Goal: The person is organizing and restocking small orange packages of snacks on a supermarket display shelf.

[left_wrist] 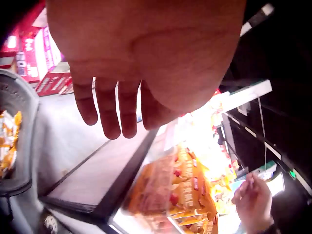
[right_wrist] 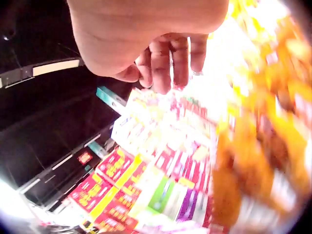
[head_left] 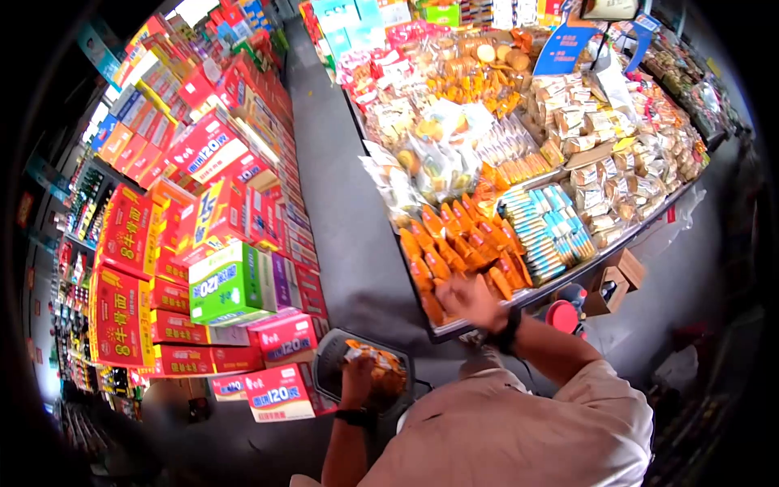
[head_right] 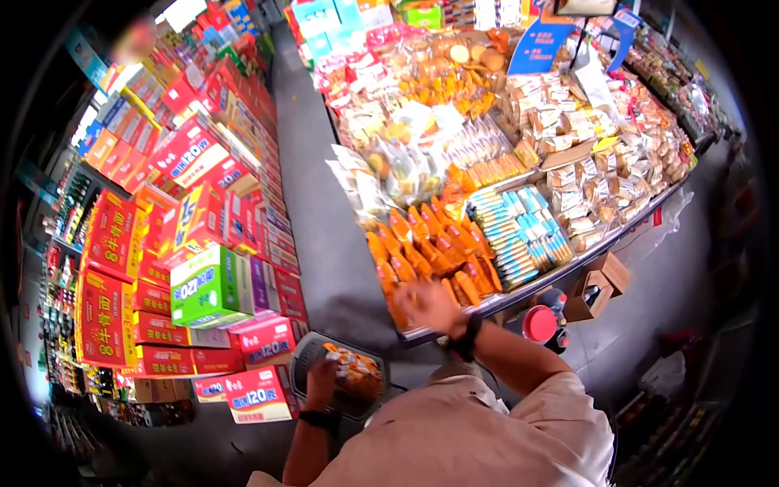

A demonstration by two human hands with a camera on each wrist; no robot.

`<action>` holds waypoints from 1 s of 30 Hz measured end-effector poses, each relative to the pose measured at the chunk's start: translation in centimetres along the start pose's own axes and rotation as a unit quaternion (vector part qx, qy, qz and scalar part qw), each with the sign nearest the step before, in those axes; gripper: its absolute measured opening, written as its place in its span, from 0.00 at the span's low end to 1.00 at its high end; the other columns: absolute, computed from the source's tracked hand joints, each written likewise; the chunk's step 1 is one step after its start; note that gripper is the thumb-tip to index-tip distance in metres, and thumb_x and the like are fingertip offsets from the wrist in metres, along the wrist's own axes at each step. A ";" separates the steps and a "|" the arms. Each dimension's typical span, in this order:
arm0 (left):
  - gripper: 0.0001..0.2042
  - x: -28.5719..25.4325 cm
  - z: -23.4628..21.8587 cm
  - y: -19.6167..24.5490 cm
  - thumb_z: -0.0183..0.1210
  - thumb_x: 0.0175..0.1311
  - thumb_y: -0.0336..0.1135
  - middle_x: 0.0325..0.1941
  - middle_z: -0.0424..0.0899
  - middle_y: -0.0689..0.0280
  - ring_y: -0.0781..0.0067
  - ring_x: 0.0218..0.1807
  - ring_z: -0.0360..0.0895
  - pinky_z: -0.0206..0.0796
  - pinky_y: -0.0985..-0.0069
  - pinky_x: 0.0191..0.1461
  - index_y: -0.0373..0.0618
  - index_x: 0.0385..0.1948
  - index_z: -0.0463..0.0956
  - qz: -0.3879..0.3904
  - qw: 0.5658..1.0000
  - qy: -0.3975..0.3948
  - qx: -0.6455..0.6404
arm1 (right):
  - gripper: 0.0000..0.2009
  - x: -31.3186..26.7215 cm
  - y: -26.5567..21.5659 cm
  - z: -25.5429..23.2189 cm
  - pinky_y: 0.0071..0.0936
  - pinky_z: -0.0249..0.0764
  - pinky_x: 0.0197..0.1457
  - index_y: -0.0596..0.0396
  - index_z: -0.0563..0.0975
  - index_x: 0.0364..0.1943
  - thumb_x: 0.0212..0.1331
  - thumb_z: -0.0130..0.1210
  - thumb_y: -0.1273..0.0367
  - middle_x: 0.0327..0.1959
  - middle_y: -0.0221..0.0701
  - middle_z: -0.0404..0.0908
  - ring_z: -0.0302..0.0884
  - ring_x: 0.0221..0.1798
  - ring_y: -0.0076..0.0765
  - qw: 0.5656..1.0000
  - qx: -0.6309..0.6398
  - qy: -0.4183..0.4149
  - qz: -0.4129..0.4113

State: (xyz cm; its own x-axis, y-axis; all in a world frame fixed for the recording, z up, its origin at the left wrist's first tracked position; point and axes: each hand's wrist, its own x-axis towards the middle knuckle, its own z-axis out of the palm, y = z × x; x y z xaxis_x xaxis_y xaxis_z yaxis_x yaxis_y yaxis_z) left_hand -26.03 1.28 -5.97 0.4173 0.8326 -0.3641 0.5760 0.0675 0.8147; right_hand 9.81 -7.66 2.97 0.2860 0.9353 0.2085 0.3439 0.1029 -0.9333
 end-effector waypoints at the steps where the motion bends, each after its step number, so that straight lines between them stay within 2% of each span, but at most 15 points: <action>1: 0.12 1.2 1.7 -0.7 0.58 0.74 0.38 0.27 0.83 0.68 0.79 0.34 0.80 0.72 0.73 0.38 0.36 0.38 0.81 0.117 0.992 0.051 -0.001 | 0.04 3.4 0.1 -3.5 0.44 0.75 0.42 0.55 0.79 0.31 0.63 0.57 0.71 0.28 0.37 0.81 0.80 0.35 0.52 0.972 -0.163 0.099 -0.140; 4: 0.07 3.1 6.6 7.2 0.58 0.74 0.30 0.41 0.86 0.65 0.78 0.44 0.81 0.73 0.78 0.51 0.36 0.44 0.79 0.094 0.987 0.022 -0.132 | 0.13 11.4 3.5 -12.8 0.47 0.74 0.51 0.61 0.78 0.46 0.60 0.63 0.68 0.43 0.47 0.81 0.78 0.46 0.61 0.898 -0.308 0.284 -0.135; 6: 0.07 4.9 9.9 10.7 0.60 0.72 0.28 0.42 0.86 0.64 0.77 0.47 0.82 0.73 0.77 0.52 0.37 0.47 0.79 0.104 0.988 0.007 -0.118 | 0.16 15.0 9.1 -17.0 0.48 0.76 0.49 0.60 0.80 0.48 0.60 0.64 0.65 0.39 0.47 0.83 0.80 0.44 0.61 0.873 -0.301 0.362 -0.126; 7: 0.09 4.8 11.0 13.2 0.61 0.71 0.28 0.42 0.86 0.64 0.77 0.47 0.82 0.74 0.77 0.51 0.38 0.49 0.79 0.130 0.984 -0.039 -0.111 | 0.16 15.9 10.7 -18.4 0.48 0.76 0.49 0.60 0.80 0.48 0.60 0.64 0.65 0.39 0.47 0.83 0.80 0.44 0.61 0.880 -0.297 0.347 -0.129; 9: 0.12 4.8 12.8 16.4 0.63 0.69 0.26 0.43 0.86 0.64 0.76 0.48 0.82 0.74 0.76 0.50 0.39 0.51 0.77 0.159 0.976 -0.110 -0.102 | 0.17 16.4 13.2 -20.1 0.49 0.78 0.43 0.56 0.82 0.49 0.59 0.66 0.62 0.33 0.47 0.85 0.81 0.36 0.61 0.963 -0.207 0.121 0.125; 12: 0.13 5.6 13.8 18.9 0.63 0.69 0.26 0.44 0.85 0.67 0.77 0.47 0.82 0.75 0.76 0.49 0.40 0.54 0.77 0.155 0.971 -0.154 -0.097 | 0.16 16.0 14.0 -20.3 0.49 0.78 0.35 0.53 0.83 0.46 0.58 0.66 0.60 0.27 0.48 0.83 0.79 0.29 0.61 0.939 -0.296 0.135 0.113; 14: 0.13 6.9 14.9 19.5 0.63 0.70 0.26 0.44 0.84 0.70 0.78 0.45 0.81 0.75 0.76 0.48 0.42 0.54 0.77 0.063 0.952 -0.179 -0.241 | 0.14 15.4 12.0 -20.9 0.41 0.79 0.30 0.55 0.83 0.44 0.63 0.65 0.61 0.29 0.43 0.86 0.82 0.25 0.49 0.943 -0.285 0.127 0.117; 17: 0.14 10.5 16.9 22.3 0.61 0.72 0.28 0.52 0.81 0.71 0.80 0.50 0.78 0.72 0.77 0.52 0.46 0.57 0.76 0.114 0.945 -0.135 -0.276 | 0.12 15.1 10.6 -21.4 0.20 0.80 0.25 0.58 0.81 0.41 0.72 0.58 0.62 0.27 0.23 0.80 0.78 0.26 0.19 0.973 0.128 0.141 0.130; 18: 0.16 11.7 17.6 23.9 0.60 0.73 0.31 0.55 0.80 0.71 0.80 0.53 0.77 0.72 0.76 0.55 0.48 0.60 0.75 0.143 0.938 -0.096 -0.300 | 0.12 15.2 10.4 -20.7 0.20 0.80 0.25 0.58 0.81 0.41 0.72 0.58 0.62 0.27 0.23 0.80 0.78 0.26 0.19 0.973 0.128 0.141 0.132; 20: 0.25 14.7 18.8 27.8 0.56 0.77 0.40 0.69 0.71 0.65 0.64 0.62 0.77 0.71 0.66 0.62 0.54 0.73 0.62 0.035 0.944 -0.087 -0.315 | 0.13 15.3 10.7 -19.5 0.21 0.81 0.24 0.59 0.81 0.42 0.71 0.59 0.61 0.28 0.25 0.79 0.79 0.27 0.20 0.930 0.271 0.151 0.198; 23: 0.36 19.1 22.1 29.9 0.56 0.75 0.46 0.78 0.58 0.61 0.53 0.64 0.77 0.71 0.61 0.62 0.59 0.80 0.46 -0.068 0.919 -0.096 -0.377 | 0.13 14.6 14.7 -19.2 0.25 0.78 0.22 0.60 0.81 0.41 0.72 0.56 0.63 0.30 0.32 0.84 0.86 0.31 0.26 0.970 0.058 0.035 0.232; 27: 0.36 22.5 24.6 28.0 0.60 0.70 0.45 0.76 0.60 0.47 0.53 0.59 0.79 0.74 0.63 0.60 0.57 0.78 0.55 -0.051 0.976 -0.074 -0.196 | 0.13 14.3 17.7 -19.2 0.39 0.76 0.29 0.63 0.79 0.34 0.68 0.57 0.64 0.27 0.45 0.83 0.85 0.32 0.49 0.976 -0.091 0.022 0.195; 28: 0.34 22.3 24.7 28.1 0.60 0.70 0.45 0.75 0.61 0.44 0.49 0.58 0.79 0.74 0.60 0.59 0.53 0.75 0.59 0.041 0.999 -0.029 0.020 | 0.12 13.9 17.9 -19.2 0.43 0.77 0.34 0.63 0.78 0.34 0.67 0.57 0.65 0.28 0.50 0.83 0.84 0.34 0.57 0.979 -0.139 0.030 0.146; 29: 0.32 21.9 24.9 28.1 0.60 0.69 0.45 0.73 0.62 0.42 0.46 0.56 0.78 0.74 0.57 0.59 0.49 0.73 0.63 0.132 0.963 0.014 0.234 | 0.13 13.7 18.2 -19.4 0.49 0.76 0.41 0.63 0.78 0.33 0.65 0.58 0.64 0.31 0.53 0.82 0.80 0.38 0.66 0.971 -0.205 0.031 0.118; 30: 0.29 22.0 24.5 28.7 0.59 0.68 0.45 0.71 0.64 0.42 0.41 0.61 0.74 0.72 0.51 0.61 0.46 0.70 0.67 0.152 0.946 0.025 0.287 | 0.13 13.6 18.1 -19.3 0.49 0.76 0.41 0.63 0.78 0.33 0.65 0.58 0.64 0.31 0.53 0.82 0.80 0.38 0.66 0.971 -0.204 0.030 0.125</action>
State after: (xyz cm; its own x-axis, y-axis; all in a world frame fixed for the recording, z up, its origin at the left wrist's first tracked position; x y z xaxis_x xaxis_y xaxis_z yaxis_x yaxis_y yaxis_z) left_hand 16.90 8.04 -1.64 0.5988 0.7919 -0.1197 0.7278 -0.4757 0.4940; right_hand 37.17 0.34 -5.41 0.4527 0.8915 0.0190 0.5798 -0.2781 -0.7658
